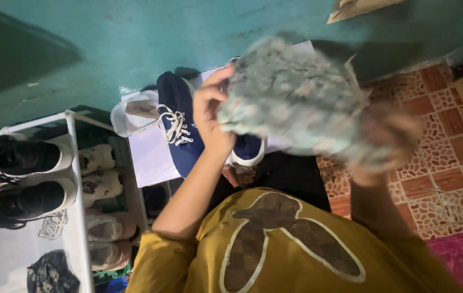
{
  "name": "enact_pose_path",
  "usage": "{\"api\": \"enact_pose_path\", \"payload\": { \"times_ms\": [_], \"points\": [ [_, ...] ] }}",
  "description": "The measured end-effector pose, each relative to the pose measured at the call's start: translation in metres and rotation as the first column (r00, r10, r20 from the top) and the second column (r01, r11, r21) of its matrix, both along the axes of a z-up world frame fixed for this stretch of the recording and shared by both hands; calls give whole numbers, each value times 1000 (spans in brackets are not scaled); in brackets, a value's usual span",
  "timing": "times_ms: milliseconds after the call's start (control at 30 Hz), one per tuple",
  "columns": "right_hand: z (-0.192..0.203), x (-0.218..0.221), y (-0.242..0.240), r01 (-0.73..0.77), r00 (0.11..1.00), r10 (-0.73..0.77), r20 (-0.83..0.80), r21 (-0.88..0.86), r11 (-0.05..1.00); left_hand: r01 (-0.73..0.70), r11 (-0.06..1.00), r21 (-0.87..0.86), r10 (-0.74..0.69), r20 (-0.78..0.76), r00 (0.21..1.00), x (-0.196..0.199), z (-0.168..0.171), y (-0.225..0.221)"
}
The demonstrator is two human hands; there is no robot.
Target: Cleaning the surface of blue sneakers with a cloth and then threading laces through the eyelets.
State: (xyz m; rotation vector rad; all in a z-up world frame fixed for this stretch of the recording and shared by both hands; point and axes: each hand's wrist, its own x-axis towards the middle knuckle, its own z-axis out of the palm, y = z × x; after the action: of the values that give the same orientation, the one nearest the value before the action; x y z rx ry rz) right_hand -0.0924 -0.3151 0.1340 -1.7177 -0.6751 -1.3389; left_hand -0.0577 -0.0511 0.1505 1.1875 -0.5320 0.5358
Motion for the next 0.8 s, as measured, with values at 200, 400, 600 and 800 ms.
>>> {"api": "enact_pose_path", "payload": {
  "times_ms": [200,400,600,800],
  "points": [
    [-166,-27,72,-154,870,46,-491,-183,971,-197,948,-249,-7,-636,771,-10,-83,44],
    [-131,-28,93,-271,786,131,-605,-145,952,-132,885,-447,-278,-734,620,-39,-75,58],
    [-63,-30,83,-696,456,352,-817,-82,713,-248,910,-332,-125,-791,598,-31,-118,58],
    [-60,21,46,-55,238,386,-891,384,922,-56,936,-348,-236,-735,636,-33,-91,14]
  ]
}}
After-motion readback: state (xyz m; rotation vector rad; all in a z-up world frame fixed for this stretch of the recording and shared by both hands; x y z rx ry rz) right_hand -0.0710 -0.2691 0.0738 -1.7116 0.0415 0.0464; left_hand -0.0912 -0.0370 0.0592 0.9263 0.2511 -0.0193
